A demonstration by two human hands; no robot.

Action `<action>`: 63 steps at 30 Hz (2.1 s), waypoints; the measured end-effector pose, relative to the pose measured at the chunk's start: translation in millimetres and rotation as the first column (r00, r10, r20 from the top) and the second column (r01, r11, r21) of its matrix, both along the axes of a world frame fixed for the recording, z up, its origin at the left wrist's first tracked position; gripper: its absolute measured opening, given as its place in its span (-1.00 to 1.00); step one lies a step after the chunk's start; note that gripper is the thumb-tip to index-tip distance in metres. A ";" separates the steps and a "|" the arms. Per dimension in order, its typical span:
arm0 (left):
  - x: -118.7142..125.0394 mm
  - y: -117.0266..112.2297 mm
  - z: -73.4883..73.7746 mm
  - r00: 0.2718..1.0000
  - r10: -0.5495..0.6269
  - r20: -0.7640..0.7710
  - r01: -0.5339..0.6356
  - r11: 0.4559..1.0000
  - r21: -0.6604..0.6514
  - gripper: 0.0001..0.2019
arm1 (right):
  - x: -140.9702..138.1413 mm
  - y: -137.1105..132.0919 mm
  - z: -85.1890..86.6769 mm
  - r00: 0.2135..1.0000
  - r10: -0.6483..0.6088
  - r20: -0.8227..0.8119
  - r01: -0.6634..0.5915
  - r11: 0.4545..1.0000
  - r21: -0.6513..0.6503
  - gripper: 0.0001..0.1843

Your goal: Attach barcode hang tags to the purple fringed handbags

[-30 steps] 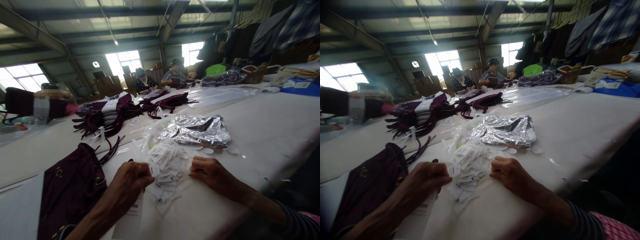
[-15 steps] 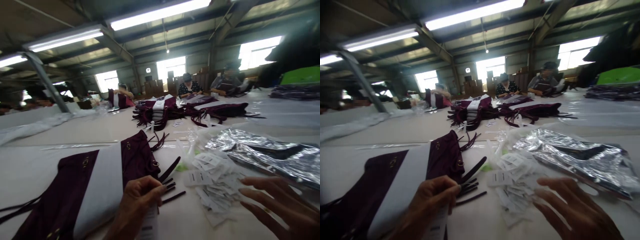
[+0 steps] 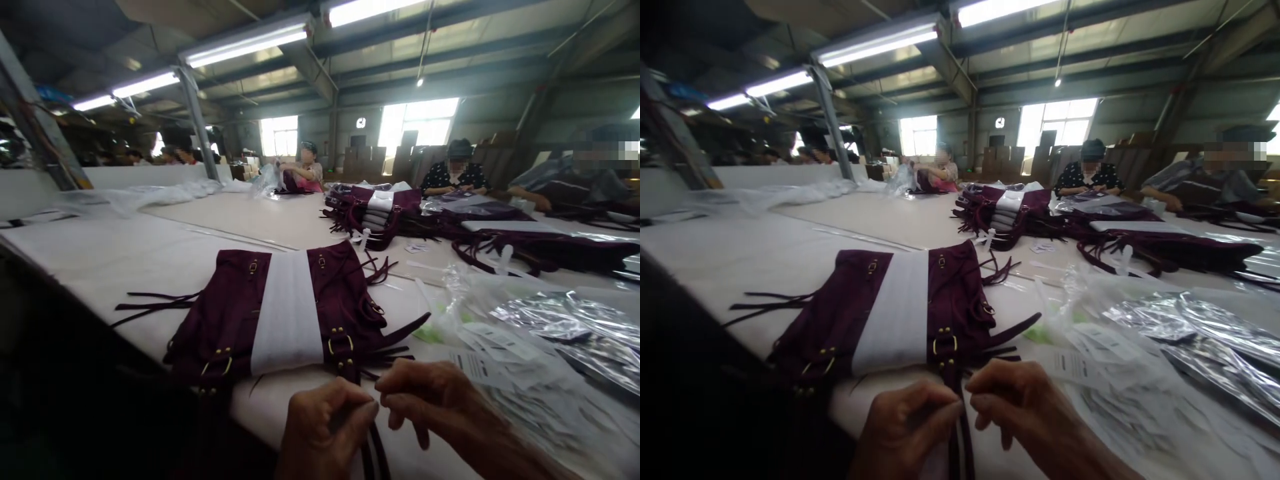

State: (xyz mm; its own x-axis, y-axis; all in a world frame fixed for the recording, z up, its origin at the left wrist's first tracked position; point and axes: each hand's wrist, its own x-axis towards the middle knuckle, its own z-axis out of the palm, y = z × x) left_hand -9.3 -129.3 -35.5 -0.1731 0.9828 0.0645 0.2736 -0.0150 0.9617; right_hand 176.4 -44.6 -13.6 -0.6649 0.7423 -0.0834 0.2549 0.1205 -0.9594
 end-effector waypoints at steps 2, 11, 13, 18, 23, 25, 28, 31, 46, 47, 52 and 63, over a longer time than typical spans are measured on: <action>-12.7 -2.8 5.8 0.999 0.048 -0.002 -0.048 0.998 -0.038 -0.73 | -5.1 3.1 2.8 0.993 0.066 0.101 -0.091 0.958 0.270 -0.89; -19.6 -0.4 4.5 0.975 -0.164 -0.153 0.174 0.983 0.053 -0.82 | -17.3 29.4 9.5 0.980 -0.048 0.192 -0.154 0.424 0.893 -0.63; -26.7 6.3 4.3 0.954 -0.159 -0.254 0.190 0.977 0.101 -0.79 | -13.6 33.2 7.2 0.983 -0.071 0.170 -0.114 0.494 0.862 -0.67; -37.1 28.8 5.3 0.753 0.082 -0.653 0.030 0.987 0.159 -0.86 | -3.1 40.6 -1.3 0.986 -0.168 -0.005 0.144 0.833 0.534 -0.85; -21.9 39.6 5.8 0.561 0.018 -0.827 0.049 0.997 0.055 -0.84 | -4.2 40.6 -0.8 0.944 -0.226 -0.240 0.215 0.974 -0.073 -0.72; -19.7 40.1 8.4 0.582 0.016 -0.813 0.035 0.998 0.045 -0.83 | -6.2 37.9 -3.9 0.930 -0.239 -0.280 0.183 0.960 -0.211 -0.71; -26.4 41.1 16.2 0.696 0.022 -0.718 -0.010 1.000 0.021 -0.85 | -8.2 33.3 -11.8 0.919 -0.235 -0.318 0.119 0.931 -0.344 -0.69; -38.0 43.8 25.7 0.833 0.013 -0.554 -0.060 0.996 -0.066 -0.87 | -8.9 30.7 -18.1 0.898 -0.270 -0.348 0.094 0.890 -0.447 -0.67; -48.8 48.1 30.8 0.905 -0.040 -0.423 0.000 0.996 -0.094 -0.96 | -6.7 24.7 -37.4 0.852 -0.401 -0.336 0.115 0.771 -0.627 -0.74; -49.3 48.0 30.4 0.908 -0.040 -0.417 0.002 0.996 -0.092 -0.96 | -10.3 24.2 -36.7 0.845 -0.405 -0.349 0.108 0.768 -0.631 -0.74; -53.2 50.3 26.6 0.918 -0.060 -0.391 0.025 0.995 -0.093 -0.95 | -28.2 21.6 -36.6 0.798 -0.439 -0.413 0.079 0.755 -0.650 -0.69; -62.8 56.7 33.6 0.925 -0.153 -0.348 0.120 0.986 -0.115 -0.90 | -50.4 13.2 -36.8 0.773 -0.495 -0.396 0.081 0.697 -0.713 -0.62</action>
